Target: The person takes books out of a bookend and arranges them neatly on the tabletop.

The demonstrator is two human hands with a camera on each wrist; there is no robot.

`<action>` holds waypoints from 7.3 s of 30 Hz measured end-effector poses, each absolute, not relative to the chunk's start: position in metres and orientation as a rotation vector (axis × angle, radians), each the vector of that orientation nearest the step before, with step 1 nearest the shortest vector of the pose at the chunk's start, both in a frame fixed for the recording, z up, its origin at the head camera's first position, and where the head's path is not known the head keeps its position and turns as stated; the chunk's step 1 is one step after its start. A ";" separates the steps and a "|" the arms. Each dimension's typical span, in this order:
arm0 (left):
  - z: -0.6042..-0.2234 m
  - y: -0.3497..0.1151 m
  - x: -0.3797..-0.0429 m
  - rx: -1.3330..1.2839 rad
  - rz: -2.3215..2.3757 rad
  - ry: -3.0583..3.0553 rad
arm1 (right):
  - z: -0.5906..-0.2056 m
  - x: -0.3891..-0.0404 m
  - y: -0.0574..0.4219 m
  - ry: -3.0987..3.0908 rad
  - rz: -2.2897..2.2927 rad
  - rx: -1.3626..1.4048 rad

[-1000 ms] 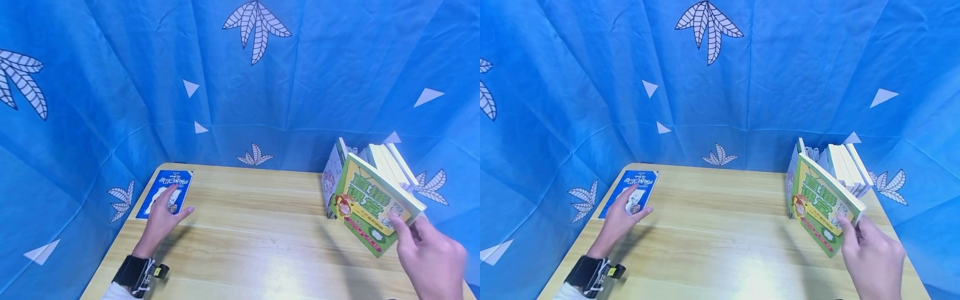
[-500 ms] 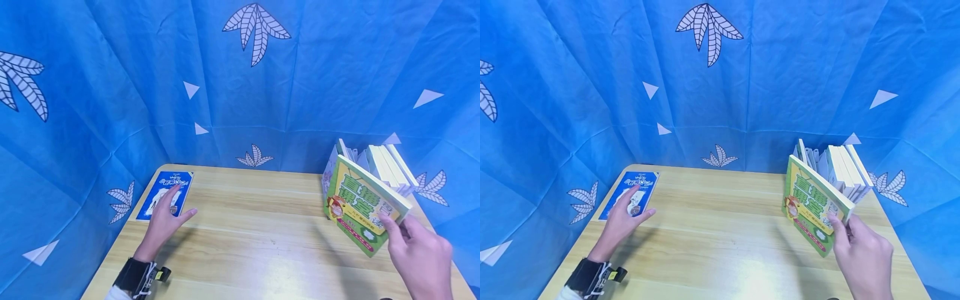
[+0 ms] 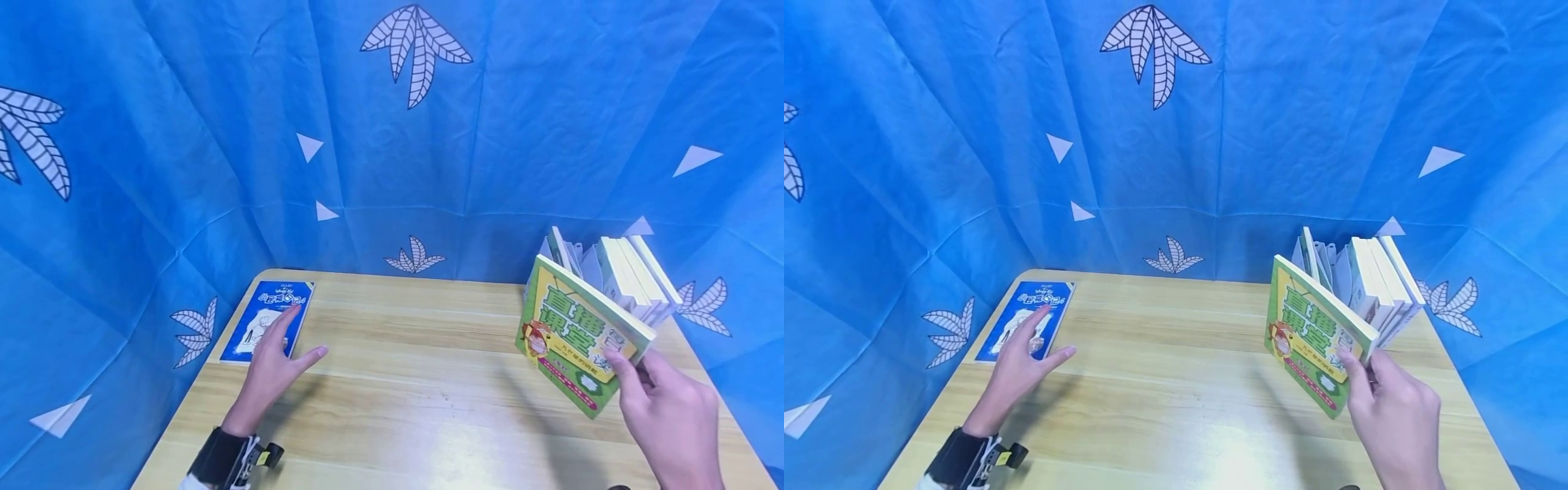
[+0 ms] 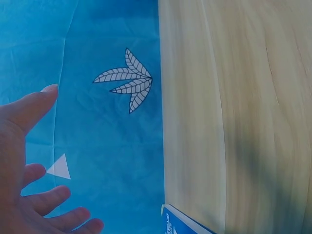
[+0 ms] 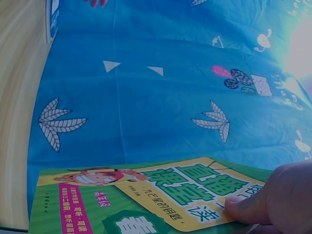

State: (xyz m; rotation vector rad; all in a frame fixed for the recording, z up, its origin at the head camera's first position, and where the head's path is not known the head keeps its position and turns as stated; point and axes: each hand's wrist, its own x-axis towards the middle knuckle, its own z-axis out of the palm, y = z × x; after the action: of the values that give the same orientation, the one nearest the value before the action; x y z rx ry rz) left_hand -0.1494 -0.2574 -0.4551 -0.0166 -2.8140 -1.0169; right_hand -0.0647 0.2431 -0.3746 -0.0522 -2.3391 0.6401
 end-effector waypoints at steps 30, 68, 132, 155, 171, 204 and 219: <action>-0.456 -0.235 -0.140 -0.041 -1.114 -2.754 | -0.386 -0.068 0.230 -2.384 0.706 -0.021; -0.452 -0.211 -0.131 -0.187 -1.301 -2.658 | -0.402 -0.076 0.213 -2.421 0.809 0.063; -0.441 -0.158 -0.119 -0.418 -1.484 -2.651 | -0.409 -0.076 0.191 -2.375 0.908 0.357; -0.443 -0.135 -0.111 -0.529 -1.687 -2.630 | -0.423 -0.078 0.182 -2.247 0.968 0.560; -0.443 -0.125 -0.111 -0.590 -1.710 -2.647 | -0.425 -0.076 0.176 -2.249 1.013 0.616; -0.449 -0.120 -0.105 -0.721 -1.779 -2.505 | -0.423 -0.074 0.159 -2.245 1.105 0.678; -0.441 -0.122 -0.106 -0.637 -1.729 -2.579 | -0.420 -0.073 0.156 -2.391 1.115 0.562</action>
State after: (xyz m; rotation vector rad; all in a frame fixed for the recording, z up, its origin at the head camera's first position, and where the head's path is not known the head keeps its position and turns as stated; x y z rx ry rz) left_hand -0.1061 -0.1216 -0.4409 -0.6366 -2.5794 -1.7292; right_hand -0.0727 0.1559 -0.4202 0.5619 -2.3909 1.1148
